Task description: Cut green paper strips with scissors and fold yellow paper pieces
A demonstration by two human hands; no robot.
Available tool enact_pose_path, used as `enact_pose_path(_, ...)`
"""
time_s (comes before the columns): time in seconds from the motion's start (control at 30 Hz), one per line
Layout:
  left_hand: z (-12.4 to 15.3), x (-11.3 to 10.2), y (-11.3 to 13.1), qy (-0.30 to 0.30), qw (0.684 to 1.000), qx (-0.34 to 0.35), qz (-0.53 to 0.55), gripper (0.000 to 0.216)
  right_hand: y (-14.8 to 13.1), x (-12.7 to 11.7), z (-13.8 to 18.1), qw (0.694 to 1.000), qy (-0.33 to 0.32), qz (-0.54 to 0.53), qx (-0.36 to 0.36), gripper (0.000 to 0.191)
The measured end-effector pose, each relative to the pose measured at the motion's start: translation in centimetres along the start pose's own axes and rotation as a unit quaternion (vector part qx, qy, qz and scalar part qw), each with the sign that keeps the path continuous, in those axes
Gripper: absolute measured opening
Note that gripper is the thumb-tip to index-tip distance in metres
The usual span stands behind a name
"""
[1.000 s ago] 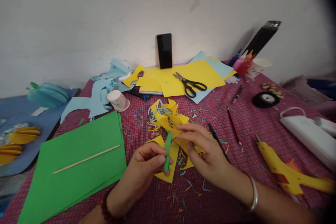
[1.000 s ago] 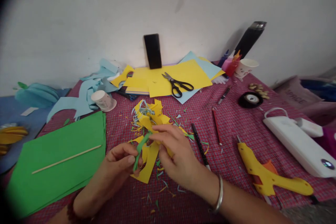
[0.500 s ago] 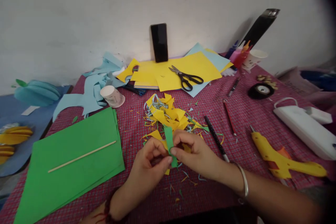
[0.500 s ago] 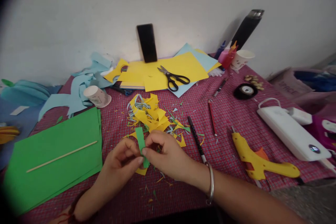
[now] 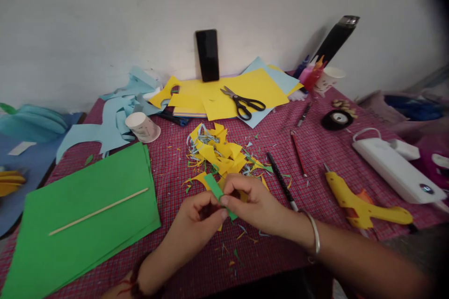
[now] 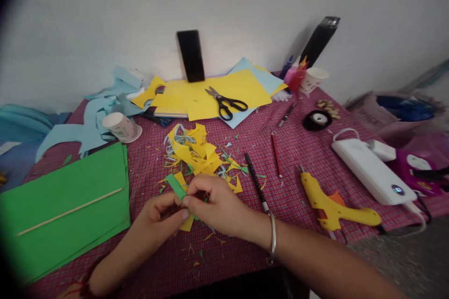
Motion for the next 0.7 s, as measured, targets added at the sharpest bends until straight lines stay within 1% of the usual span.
enact_pose_path(0.07, -0.1, 0.0, -0.3, -0.004, 0.999, -0.022, 0.025, 0.015, -0.1, 0.1, 0.0, 1.000, -0.002, 0.003, -0.004, 0.018)
enact_pose_path(0.13, -0.2, 0.2, -0.9, -0.011, 0.997, -0.049, 0.066, 0.021, -0.2, 0.2, -0.1, 1.000, -0.007, -0.011, -0.004, 0.018)
enact_pose_path(0.23, -0.3, 0.5, -1.6, -0.007, 0.986, -0.075, 0.149, 0.028, 0.0, 0.1, -0.1, 0.997, -0.021, -0.079, 0.012, 0.014)
enact_pose_path(0.3, -0.4, 0.3, -1.8, 0.013, 0.977, -0.071, 0.201, 0.027, 0.2, -0.2, 0.0, 0.994, -0.025, -0.104, 0.028, 0.019)
enact_pose_path(0.37, -0.3, -0.3, -1.7, 0.051, 0.969, -0.057, 0.235, 0.027, 0.4, -0.5, 0.0, 0.995, -0.021, -0.090, 0.036, 0.026)
enact_pose_path(0.43, -0.2, -0.9, -1.6, 0.091, 0.962, -0.049, 0.252, 0.028, 0.5, -0.6, 0.0, 0.997, -0.020, -0.074, 0.033, 0.031)
enact_pose_path(0.47, -0.2, -1.2, -1.6, 0.105, 0.960, -0.047, 0.257, 0.028, 0.5, -0.5, 0.0, 0.997, -0.022, -0.073, 0.028, 0.030)
enact_pose_path(0.57, -0.1, -1.5, -1.5, 0.120, 0.955, -0.050, 0.268, 0.031, 0.4, -0.1, 0.0, 0.998, -0.020, -0.063, 0.022, 0.019)
enact_pose_path(0.63, -0.1, -1.4, -1.5, 0.123, 0.956, -0.052, 0.261, 0.032, 0.5, 0.0, -0.1, 0.999, -0.001, -0.035, 0.025, 0.014)
enact_pose_path(0.7, -0.1, -1.4, -1.5, 0.127, 0.959, -0.052, 0.246, 0.029, 0.5, 0.1, -0.2, 1.000, 0.017, -0.011, 0.024, 0.013)
Point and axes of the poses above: each hand's wrist, its own z-axis away from the middle knuckle, its own x-axis out of the palm, y = z × x, the point moved 5 cm from there along -z, towards the middle knuckle
